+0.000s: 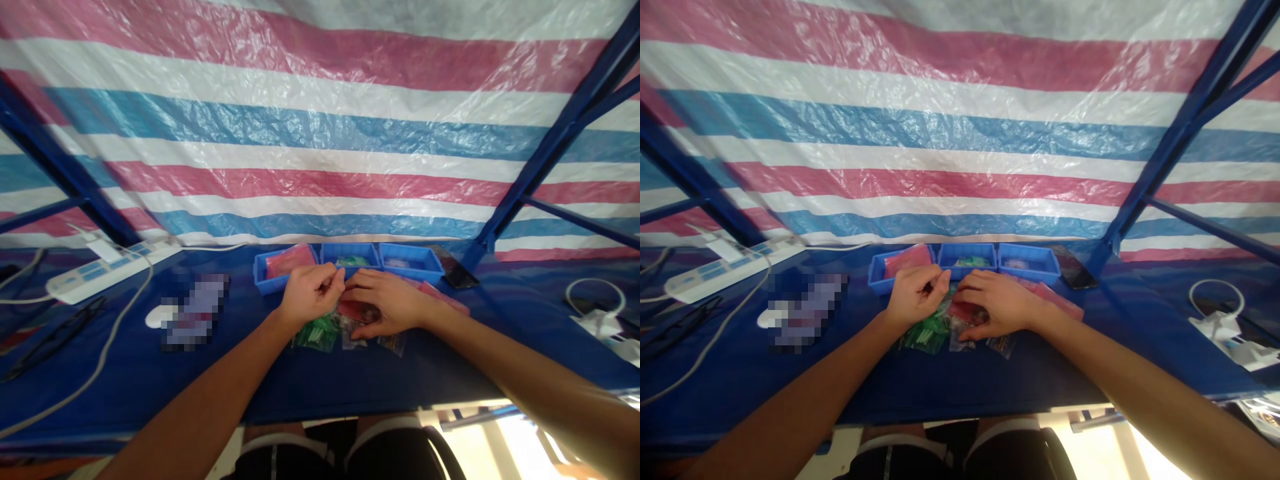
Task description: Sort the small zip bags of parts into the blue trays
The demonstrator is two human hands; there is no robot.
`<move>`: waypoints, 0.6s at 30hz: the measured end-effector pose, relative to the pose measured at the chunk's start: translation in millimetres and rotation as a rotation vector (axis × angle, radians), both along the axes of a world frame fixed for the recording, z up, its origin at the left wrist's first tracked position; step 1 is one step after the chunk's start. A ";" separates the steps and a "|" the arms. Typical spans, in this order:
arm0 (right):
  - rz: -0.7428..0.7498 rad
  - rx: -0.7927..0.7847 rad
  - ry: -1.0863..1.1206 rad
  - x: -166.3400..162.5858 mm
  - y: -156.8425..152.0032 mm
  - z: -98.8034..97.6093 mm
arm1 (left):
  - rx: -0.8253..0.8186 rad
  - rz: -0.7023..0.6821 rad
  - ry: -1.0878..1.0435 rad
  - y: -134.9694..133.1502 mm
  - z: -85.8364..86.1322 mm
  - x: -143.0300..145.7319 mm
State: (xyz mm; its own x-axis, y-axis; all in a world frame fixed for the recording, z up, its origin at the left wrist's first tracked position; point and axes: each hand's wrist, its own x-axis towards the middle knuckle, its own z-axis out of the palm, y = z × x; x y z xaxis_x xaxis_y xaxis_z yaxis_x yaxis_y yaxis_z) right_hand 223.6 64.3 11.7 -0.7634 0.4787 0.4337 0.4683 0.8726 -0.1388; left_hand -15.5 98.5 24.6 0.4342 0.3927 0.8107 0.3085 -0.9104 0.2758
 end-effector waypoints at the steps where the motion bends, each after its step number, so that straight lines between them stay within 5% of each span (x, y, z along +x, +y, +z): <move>1: -0.006 -0.013 0.001 -1.9 1.7 -4.1 | 0.004 0.000 0.001 -0.1 0.7 0.0; 10: -0.041 -0.085 0.224 -0.6 -2.5 -6.7 | 0.119 -0.038 0.082 2.4 -3.4 1.7; 18: -0.267 -0.040 0.460 6.4 -12.9 -2.7 | 0.029 -0.125 0.193 5.3 -1.8 4.3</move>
State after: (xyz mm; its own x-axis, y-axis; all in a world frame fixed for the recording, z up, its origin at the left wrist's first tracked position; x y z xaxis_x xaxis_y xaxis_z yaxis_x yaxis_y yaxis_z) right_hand 230.0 51.3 9.0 -0.3475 0.6532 0.6728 0.5563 0.7212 -0.4128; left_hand -11.2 103.9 22.9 0.6259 0.3035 0.7184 0.2370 -0.9516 0.1955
